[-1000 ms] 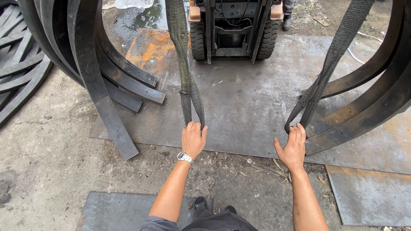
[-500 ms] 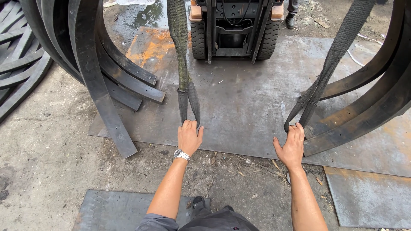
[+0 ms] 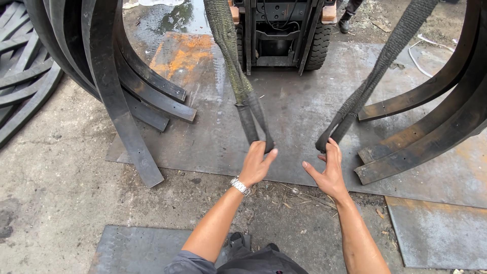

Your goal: Rigging curved metal plates using industrial straps to be lifted by a crane hook.

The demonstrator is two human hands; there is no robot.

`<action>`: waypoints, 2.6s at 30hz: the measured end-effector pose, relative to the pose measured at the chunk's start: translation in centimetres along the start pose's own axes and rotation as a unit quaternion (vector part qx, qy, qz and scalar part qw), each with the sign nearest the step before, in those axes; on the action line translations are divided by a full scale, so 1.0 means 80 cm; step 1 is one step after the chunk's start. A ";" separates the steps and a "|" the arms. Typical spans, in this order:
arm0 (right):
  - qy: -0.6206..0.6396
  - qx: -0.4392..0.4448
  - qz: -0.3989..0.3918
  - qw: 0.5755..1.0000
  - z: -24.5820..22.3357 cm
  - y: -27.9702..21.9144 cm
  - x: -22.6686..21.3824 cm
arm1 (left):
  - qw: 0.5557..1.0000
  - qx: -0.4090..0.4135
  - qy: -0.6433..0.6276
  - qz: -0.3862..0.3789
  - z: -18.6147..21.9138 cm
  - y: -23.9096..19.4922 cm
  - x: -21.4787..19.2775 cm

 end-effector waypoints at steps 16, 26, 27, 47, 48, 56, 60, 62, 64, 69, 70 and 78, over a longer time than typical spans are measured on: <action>-0.210 -0.065 0.089 0.971 0.110 -0.038 -0.093 | 0.994 -0.041 0.034 0.093 -0.128 -0.035 -0.129; -0.222 -0.070 0.089 0.968 0.129 -0.043 -0.106 | 0.983 -0.026 0.168 0.066 -0.146 -0.040 -0.142; -0.221 -0.071 0.089 0.969 0.096 -0.033 -0.076 | 0.983 -0.027 0.169 0.067 -0.114 -0.033 -0.110; -0.413 -0.001 0.022 0.910 0.249 -0.040 -0.211 | 0.949 -0.056 0.290 0.108 -0.241 -0.033 -0.271; -0.414 -0.003 0.023 0.910 0.248 -0.035 -0.203 | 0.949 -0.055 0.289 0.111 -0.239 -0.029 -0.268; -0.082 0.043 0.048 0.995 0.064 0.000 0.007 | 0.997 -0.071 -0.004 0.042 -0.129 -0.027 -0.023; 0.069 -0.006 0.089 0.994 0.009 0.027 0.088 | 0.979 -0.071 -0.190 0.023 -0.038 0.008 0.100; 0.181 0.028 0.065 0.981 0.004 0.038 0.103 | 0.951 -0.091 -0.295 -0.016 -0.014 0.022 0.110; 0.132 0.008 0.063 0.989 0.049 0.026 0.087 | 0.960 -0.107 -0.259 -0.022 -0.041 0.023 0.099; -0.232 -0.051 0.081 0.968 0.141 -0.019 -0.048 | 0.996 -0.004 0.031 0.084 -0.203 -0.031 -0.048; -0.284 -0.047 0.079 0.954 0.166 -0.029 -0.083 | 0.990 -0.050 0.101 0.086 -0.223 -0.037 -0.104; -0.330 -0.020 0.059 0.942 0.202 -0.031 -0.133 | 0.978 -0.104 0.162 0.075 -0.288 -0.026 -0.223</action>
Point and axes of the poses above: each hand's wrist, its own y-axis towards the middle knuckle, its own x-axis out of the palm, z = x × y, the point moved 7 cm from there along y, towards the middle knuckle, and after that the axes turned 4 degrees about z, right-handed, at the moved point
